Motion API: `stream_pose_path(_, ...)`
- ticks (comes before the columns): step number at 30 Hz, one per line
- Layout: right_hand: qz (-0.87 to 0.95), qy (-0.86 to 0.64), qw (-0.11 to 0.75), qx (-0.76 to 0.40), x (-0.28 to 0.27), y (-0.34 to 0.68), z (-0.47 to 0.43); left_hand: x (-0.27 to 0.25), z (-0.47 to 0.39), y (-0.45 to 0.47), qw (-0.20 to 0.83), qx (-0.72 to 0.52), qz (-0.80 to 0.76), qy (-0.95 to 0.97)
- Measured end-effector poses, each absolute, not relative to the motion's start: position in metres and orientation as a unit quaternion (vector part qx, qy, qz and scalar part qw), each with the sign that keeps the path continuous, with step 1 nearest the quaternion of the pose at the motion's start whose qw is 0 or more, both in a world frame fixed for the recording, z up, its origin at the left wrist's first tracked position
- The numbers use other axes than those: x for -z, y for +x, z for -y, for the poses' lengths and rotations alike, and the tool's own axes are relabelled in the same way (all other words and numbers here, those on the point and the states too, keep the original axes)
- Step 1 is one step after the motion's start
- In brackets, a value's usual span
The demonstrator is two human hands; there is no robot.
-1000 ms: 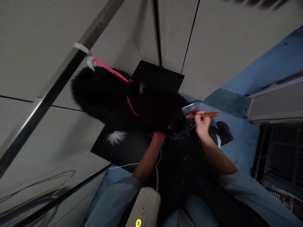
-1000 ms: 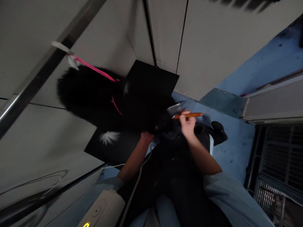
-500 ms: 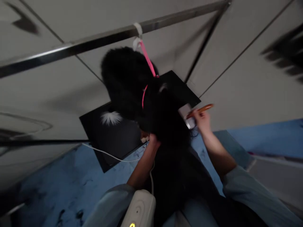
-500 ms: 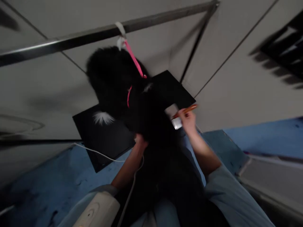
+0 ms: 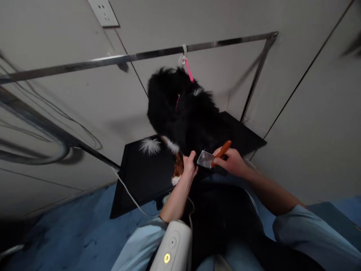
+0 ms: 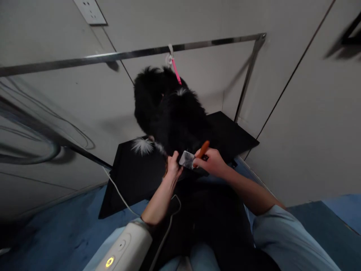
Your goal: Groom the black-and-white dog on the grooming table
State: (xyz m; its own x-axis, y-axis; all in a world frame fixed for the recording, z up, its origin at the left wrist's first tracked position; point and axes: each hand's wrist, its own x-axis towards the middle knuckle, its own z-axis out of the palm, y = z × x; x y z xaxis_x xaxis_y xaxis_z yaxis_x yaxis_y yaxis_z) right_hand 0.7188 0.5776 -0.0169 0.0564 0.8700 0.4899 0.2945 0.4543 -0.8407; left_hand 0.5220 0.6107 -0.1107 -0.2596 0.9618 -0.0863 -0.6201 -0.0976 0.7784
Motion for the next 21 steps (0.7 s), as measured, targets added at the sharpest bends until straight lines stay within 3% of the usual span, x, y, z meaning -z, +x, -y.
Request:
stream_pose_path(2, 0.557, -0.477, 0.623, -0.272, 0.027, 0.715, -0.576, 0.111, -0.61, 0.522, 0.565, -0.705, -0.369, 0.218)
stream_pose_path(5, 0.449, -0.467, 0.746, -0.153, 0.029, 0.711, -0.573, 0.106, -0.609, 0.52, 0.567, -0.704, -0.373, 0.208)
stream_pose_path(9, 0.604, -0.432, 0.632, -0.223, 0.034, 0.703, -0.567, 0.103, -0.611, 0.519, 0.558, -0.705, -0.388, 0.202)
stream_pose_path(11, 0.54, -0.462, 0.66, -0.244, 0.037, 0.706, -0.568, 0.102, -0.611, 0.518, 0.555, -0.705, -0.387, 0.213)
stream_pose_path(14, 0.41, -0.463, 0.775, -0.129, 0.045, 0.708, -0.569, 0.1, -0.608, 0.514, 0.556, -0.696, -0.393, 0.23)
stream_pose_path(16, 0.483, -0.439, 0.746, -0.129, 0.052, 0.701, -0.567, 0.099, -0.607, 0.512, 0.563, -0.687, -0.397, 0.231)
stream_pose_path(19, 0.543, -0.443, 0.662, -0.266, 0.055, 0.693, -0.571, 0.099, -0.608, 0.509, 0.596, -0.666, -0.384, 0.232)
stream_pose_path(21, 0.448, -0.452, 0.724, -0.265, 0.048, 0.698, -0.578, 0.103, -0.611, 0.509, 0.596, -0.66, -0.386, 0.246)
